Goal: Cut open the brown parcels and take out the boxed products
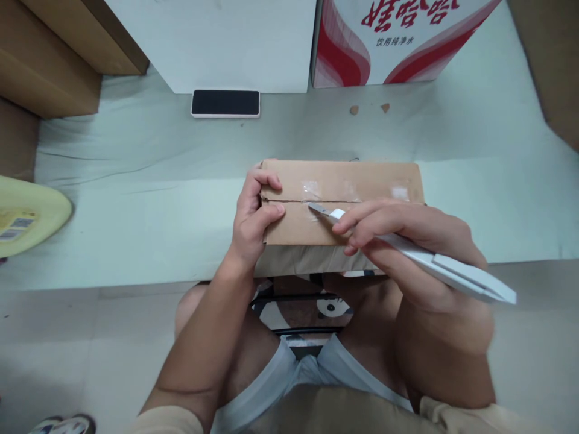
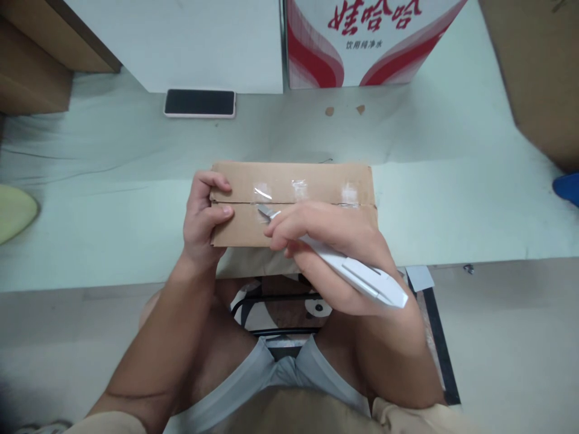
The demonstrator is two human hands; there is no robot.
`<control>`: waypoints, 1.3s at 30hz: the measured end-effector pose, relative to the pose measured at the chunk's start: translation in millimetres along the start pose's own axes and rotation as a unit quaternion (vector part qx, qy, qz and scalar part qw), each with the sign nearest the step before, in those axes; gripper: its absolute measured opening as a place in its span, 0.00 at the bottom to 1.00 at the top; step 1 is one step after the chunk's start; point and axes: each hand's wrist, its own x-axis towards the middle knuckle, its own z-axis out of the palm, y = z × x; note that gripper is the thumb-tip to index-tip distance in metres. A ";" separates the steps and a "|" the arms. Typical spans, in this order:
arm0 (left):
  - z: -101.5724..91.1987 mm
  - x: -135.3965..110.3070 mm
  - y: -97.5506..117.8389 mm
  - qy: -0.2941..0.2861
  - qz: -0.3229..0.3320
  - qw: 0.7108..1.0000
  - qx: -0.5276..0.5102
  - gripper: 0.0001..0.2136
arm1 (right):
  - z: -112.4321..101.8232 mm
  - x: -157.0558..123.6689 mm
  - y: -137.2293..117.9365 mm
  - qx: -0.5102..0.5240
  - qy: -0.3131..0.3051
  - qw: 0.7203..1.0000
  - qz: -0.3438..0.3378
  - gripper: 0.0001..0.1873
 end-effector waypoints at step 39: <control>-4.7 1.9 -0.5 -0.026 0.034 0.996 0.083 0.11 | -57.1 -9.4 52.9 0.203 0.185 0.957 -0.095 0.03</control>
